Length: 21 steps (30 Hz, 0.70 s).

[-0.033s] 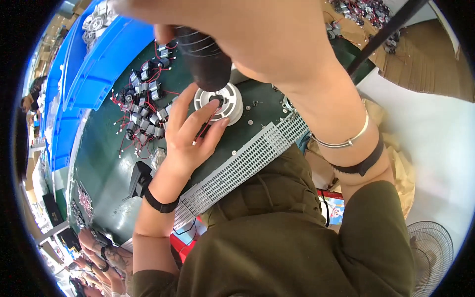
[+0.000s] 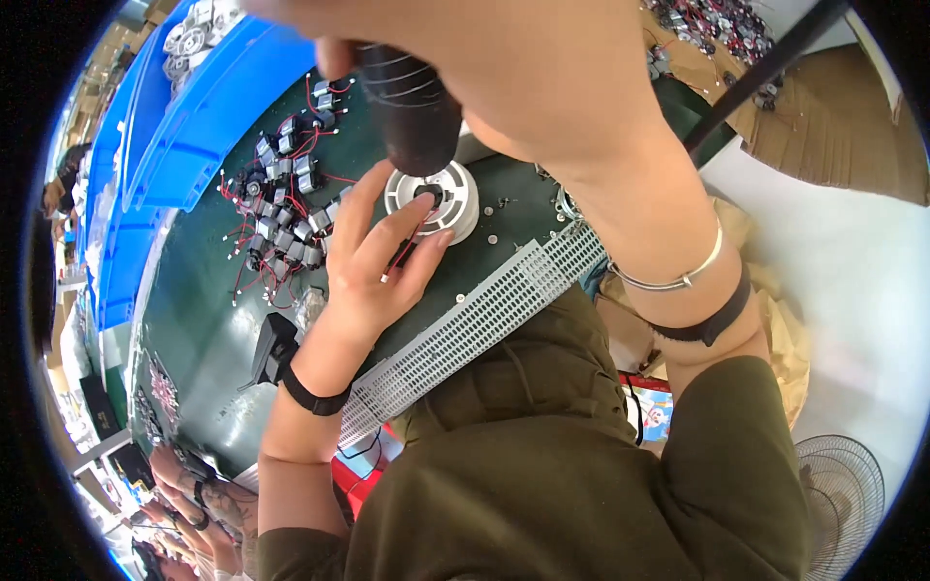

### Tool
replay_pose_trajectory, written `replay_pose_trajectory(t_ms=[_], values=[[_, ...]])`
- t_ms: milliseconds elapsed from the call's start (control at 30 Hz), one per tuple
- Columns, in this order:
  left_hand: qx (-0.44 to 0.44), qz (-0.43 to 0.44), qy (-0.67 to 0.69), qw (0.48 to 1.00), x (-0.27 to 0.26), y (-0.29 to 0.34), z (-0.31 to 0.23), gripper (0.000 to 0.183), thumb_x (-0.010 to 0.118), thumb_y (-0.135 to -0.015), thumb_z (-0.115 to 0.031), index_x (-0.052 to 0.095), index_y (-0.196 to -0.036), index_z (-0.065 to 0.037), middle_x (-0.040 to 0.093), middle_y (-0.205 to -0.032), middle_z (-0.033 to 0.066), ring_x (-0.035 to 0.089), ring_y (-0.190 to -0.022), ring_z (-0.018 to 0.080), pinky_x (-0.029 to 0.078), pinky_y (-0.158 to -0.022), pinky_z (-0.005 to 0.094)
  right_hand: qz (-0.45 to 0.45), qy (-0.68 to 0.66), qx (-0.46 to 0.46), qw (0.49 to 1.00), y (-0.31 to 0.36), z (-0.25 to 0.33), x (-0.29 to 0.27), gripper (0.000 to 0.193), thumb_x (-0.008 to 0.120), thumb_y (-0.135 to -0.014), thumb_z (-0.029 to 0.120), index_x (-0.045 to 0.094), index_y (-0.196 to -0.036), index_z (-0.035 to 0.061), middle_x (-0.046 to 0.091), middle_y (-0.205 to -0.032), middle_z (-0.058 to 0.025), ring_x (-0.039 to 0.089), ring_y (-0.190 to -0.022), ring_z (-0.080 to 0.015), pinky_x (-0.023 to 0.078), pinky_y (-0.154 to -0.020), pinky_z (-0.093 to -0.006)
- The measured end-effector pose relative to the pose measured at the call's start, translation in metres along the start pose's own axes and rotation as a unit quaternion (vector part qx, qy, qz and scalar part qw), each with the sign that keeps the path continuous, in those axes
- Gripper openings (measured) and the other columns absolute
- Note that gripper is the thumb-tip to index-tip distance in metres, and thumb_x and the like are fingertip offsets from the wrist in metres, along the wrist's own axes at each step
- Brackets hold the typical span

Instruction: The person assembles components by picking up a motor and a plastic housing, fitting the motor into the housing, and securing it by driving screws with a power screwdriver. This process is repeated for multiple units, with the person reaching into a blue bin for more housings.

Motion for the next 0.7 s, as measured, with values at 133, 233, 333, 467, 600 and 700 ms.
replay_pose_trajectory(t_ms=[133, 233, 333, 467, 600, 700], values=[[-0.002, -0.004, 0.007, 1.0, -0.001, 0.001, -0.001, 0.034, 0.08, -0.065, -0.014, 0.065, -0.093, -0.003, 0.055, -0.114, 0.0226, 0.058, -0.094, 0.0359, 0.05, -0.078, 0.0403, 0.056, 0.319, -0.242, 0.915, 0.007, 0.02, 0.024, 0.035, 0.051, -0.086, 0.003, 0.038, -0.115, -0.0109, 0.055, -0.074, -0.0136, 0.057, -0.064, -0.0222, 0.049, -0.068, -0.0363], [0.013, -0.02, 0.007, 1.0, -0.003, 0.0, -0.002, 0.033, 0.079, -0.065, -0.016, 0.065, -0.093, -0.003, 0.055, -0.114, 0.0215, 0.058, -0.093, 0.0347, 0.05, -0.076, 0.0391, 0.08, 0.363, -0.293, 0.881, 0.008, 0.02, 0.038, 0.041, 0.053, -0.086, 0.002, 0.033, -0.12, -0.0111, 0.055, -0.075, -0.0142, 0.057, -0.063, -0.0221, 0.049, -0.063, -0.0351], [0.016, -0.02, 0.01, 1.0, -0.002, 0.0, -0.001, 0.032, 0.079, -0.066, -0.016, 0.065, -0.092, -0.004, 0.055, -0.114, 0.0211, 0.059, -0.091, 0.034, 0.05, -0.074, 0.0384, 0.062, 0.343, -0.268, 0.898, 0.003, 0.013, 0.035, 0.042, 0.053, -0.086, 0.003, 0.034, -0.12, -0.0105, 0.055, -0.075, -0.0145, 0.057, -0.063, -0.0221, 0.049, -0.063, -0.0346], [0.016, -0.017, 0.012, 1.0, -0.003, -0.001, -0.003, 0.031, 0.078, -0.067, -0.016, 0.065, -0.092, -0.004, 0.055, -0.114, 0.0209, 0.059, -0.09, 0.0332, 0.051, -0.072, 0.0378, 0.033, 0.317, -0.245, 0.915, 0.003, 0.011, 0.034, 0.042, 0.053, -0.086, 0.004, 0.034, -0.121, -0.0097, 0.055, -0.075, -0.015, 0.056, -0.063, -0.0221, 0.048, -0.063, -0.0339], [0.015, -0.014, 0.009, 1.0, -0.002, -0.001, -0.003, 0.031, 0.078, -0.067, -0.016, 0.065, -0.092, -0.004, 0.054, -0.114, 0.0207, 0.059, -0.089, 0.0328, 0.05, -0.072, 0.0378, -0.001, 0.29, -0.224, 0.93, 0.005, 0.011, 0.03, 0.043, 0.053, -0.086, 0.006, 0.034, -0.121, -0.0089, 0.055, -0.075, -0.0154, 0.056, -0.062, -0.0221, 0.047, -0.063, -0.0332], [0.017, -0.013, 0.005, 1.0, -0.002, -0.002, -0.003, 0.032, 0.078, -0.067, -0.016, 0.065, -0.093, -0.005, 0.054, -0.114, 0.0205, 0.059, -0.089, 0.033, 0.05, -0.072, 0.0378, -0.028, 0.269, -0.207, 0.94, 0.005, 0.01, 0.023, 0.043, 0.053, -0.086, 0.007, 0.034, -0.121, -0.0083, 0.055, -0.075, -0.0157, 0.056, -0.062, -0.0222, 0.047, -0.062, -0.0327]])
Point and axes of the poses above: each hand's wrist, its own y-axis away from the middle knuckle, its own x-axis out of the palm, z = x × y, the point moved 9 cm from there along -y, towards the middle knuckle
